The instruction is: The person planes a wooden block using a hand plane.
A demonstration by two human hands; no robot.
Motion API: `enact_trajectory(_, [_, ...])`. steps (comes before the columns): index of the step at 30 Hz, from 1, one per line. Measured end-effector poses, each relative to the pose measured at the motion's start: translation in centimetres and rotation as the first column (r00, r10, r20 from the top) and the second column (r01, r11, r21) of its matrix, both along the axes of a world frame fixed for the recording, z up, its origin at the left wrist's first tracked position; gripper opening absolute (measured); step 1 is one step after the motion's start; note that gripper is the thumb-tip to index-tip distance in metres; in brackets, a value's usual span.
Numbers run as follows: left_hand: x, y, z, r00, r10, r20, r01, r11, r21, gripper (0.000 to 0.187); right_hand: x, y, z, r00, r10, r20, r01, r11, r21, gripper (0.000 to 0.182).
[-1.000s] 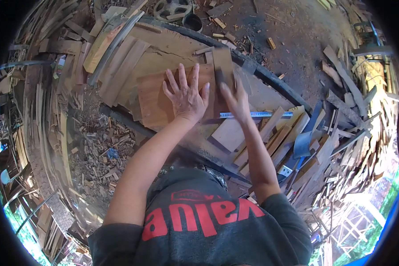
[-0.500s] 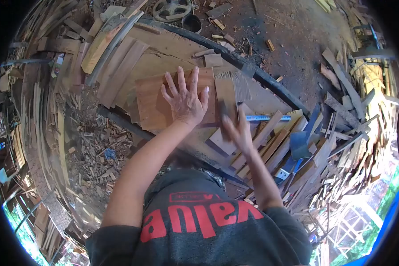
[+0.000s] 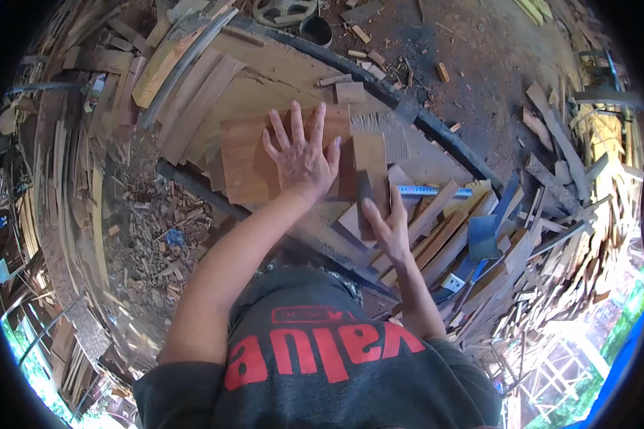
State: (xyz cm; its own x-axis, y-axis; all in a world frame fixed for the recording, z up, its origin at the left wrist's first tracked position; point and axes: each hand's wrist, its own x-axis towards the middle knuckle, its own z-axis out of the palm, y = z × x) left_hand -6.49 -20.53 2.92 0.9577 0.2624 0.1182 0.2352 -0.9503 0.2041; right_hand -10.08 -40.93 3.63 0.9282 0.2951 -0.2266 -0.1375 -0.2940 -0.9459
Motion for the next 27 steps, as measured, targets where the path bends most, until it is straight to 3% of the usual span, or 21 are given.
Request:
enact_trajectory(2, [-0.2,0.0,-0.2,1.000,-0.003,-0.015,0.003,1.000,0.009,0.066,3.4,2.3,0.6,0.997,-0.066,0.028,0.065,0.997,0.039,0.056])
enact_trajectory(5, [0.2,0.1,-0.1,1.000,-0.001,0.009,0.000,0.999,0.045,0.065,10.8,5.2,-2.2,0.994,-0.061,0.089,0.067,0.995,-0.076,0.050])
enact_trajectory(8, [0.0,0.0,-0.2,0.999,-0.013,0.034,0.011,0.998,0.060,0.064,8.1,3.9,-1.9,0.994,-0.050,0.095,0.058,0.994,-0.092,0.046])
enact_trajectory(10, [0.2,0.0,-0.3,0.999,-0.001,0.038,-0.001,0.998,0.059,0.065,2.7,1.5,0.2,0.990,-0.034,-0.134,0.037,0.999,0.026,0.054])
enact_trajectory(11, [0.2,-0.1,-0.1,0.999,-0.002,0.032,0.000,0.998,0.060,0.065,-0.1,-0.2,-2.3,0.997,0.012,0.079,-0.008,0.999,-0.054,0.058])
enact_trajectory(14, [-0.2,-0.1,-0.2,1.000,-0.006,0.011,0.006,0.999,0.042,0.065,0.7,0.7,-1.6,0.999,-0.042,-0.022,0.042,0.999,-0.031,0.060])
enact_trajectory(15, [0.1,0.0,-0.2,1.000,-0.004,0.023,0.003,1.000,0.027,0.065,3.1,2.1,-2.2,0.992,-0.090,0.087,0.090,0.996,0.000,0.054])
enact_trajectory(17, [0.3,0.0,-0.4,0.999,-0.007,0.036,0.005,0.999,0.037,0.064,8.9,4.5,-1.3,0.997,-0.064,0.044,0.069,0.990,-0.121,0.048])
enact_trajectory(20, [-0.2,0.0,-0.4,0.999,-0.021,0.042,0.019,0.998,0.052,0.064,9.8,5.2,-2.0,0.978,-0.110,0.180,0.130,0.986,-0.103,0.043])
enact_trajectory(23, [0.2,-0.1,-0.5,0.999,-0.012,0.046,0.009,0.998,0.055,0.064,1.9,1.2,-2.9,0.998,-0.067,0.011,0.066,0.994,0.090,0.056])
enact_trajectory(26, [0.3,0.1,-0.3,1.000,0.003,0.021,-0.004,0.999,0.050,0.065,-2.0,0.1,-0.1,0.989,-0.063,-0.135,0.072,0.996,0.060,0.057])
enact_trajectory(27, [0.2,0.0,-0.3,1.000,-0.007,0.022,0.006,0.999,0.048,0.065,-0.8,0.7,-0.2,0.995,-0.065,-0.070,0.066,0.998,0.013,0.057])
